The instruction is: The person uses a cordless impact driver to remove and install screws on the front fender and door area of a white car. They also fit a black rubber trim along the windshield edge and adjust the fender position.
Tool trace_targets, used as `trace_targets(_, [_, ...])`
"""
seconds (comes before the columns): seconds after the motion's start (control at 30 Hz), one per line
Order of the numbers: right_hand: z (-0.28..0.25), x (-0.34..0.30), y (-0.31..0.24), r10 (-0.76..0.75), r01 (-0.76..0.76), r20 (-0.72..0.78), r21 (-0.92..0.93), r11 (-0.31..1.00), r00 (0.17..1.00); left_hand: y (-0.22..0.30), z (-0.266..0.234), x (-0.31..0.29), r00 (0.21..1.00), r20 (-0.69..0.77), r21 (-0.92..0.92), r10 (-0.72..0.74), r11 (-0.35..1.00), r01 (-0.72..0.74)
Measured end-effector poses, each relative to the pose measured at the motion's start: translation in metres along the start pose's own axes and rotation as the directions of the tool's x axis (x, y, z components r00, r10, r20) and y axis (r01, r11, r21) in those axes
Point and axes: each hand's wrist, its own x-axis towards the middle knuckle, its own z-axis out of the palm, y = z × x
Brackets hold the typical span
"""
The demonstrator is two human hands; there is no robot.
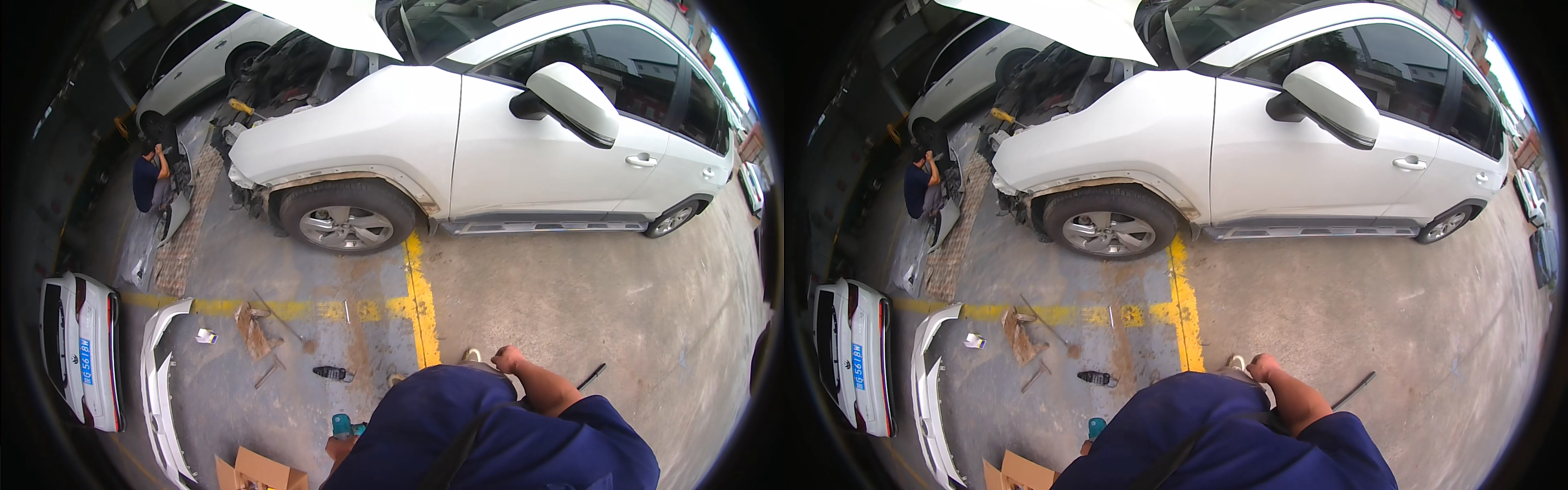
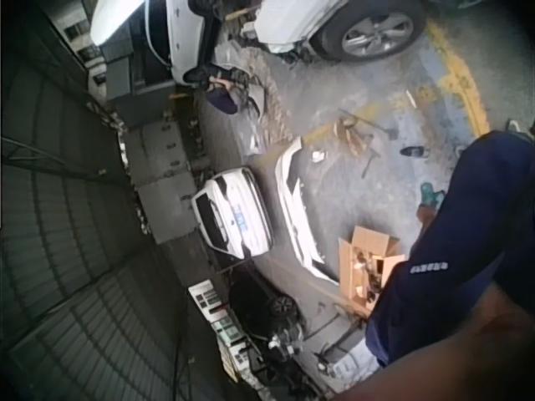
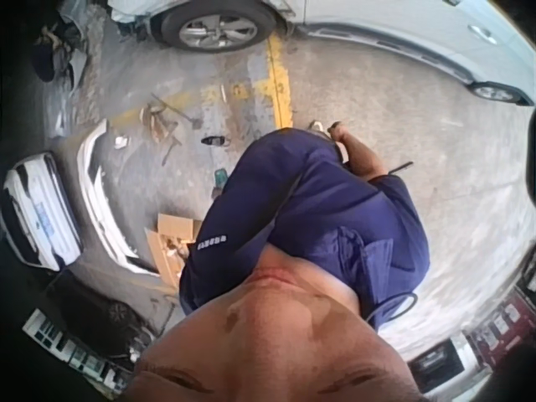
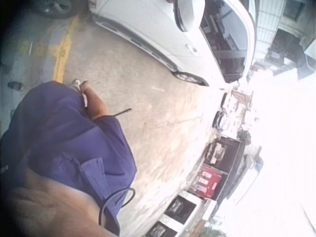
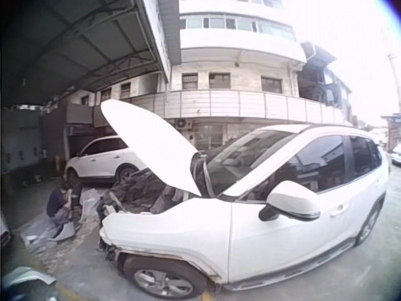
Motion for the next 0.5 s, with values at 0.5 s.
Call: trace_targets(0.5, [-0.01,-0.007,0.025,0.031,-0.027,0.045,-0.074,0.997,0.998,-0.035,0.109,0.037,0.985,-0.146,0.014,0.089,0.996,-0.088])
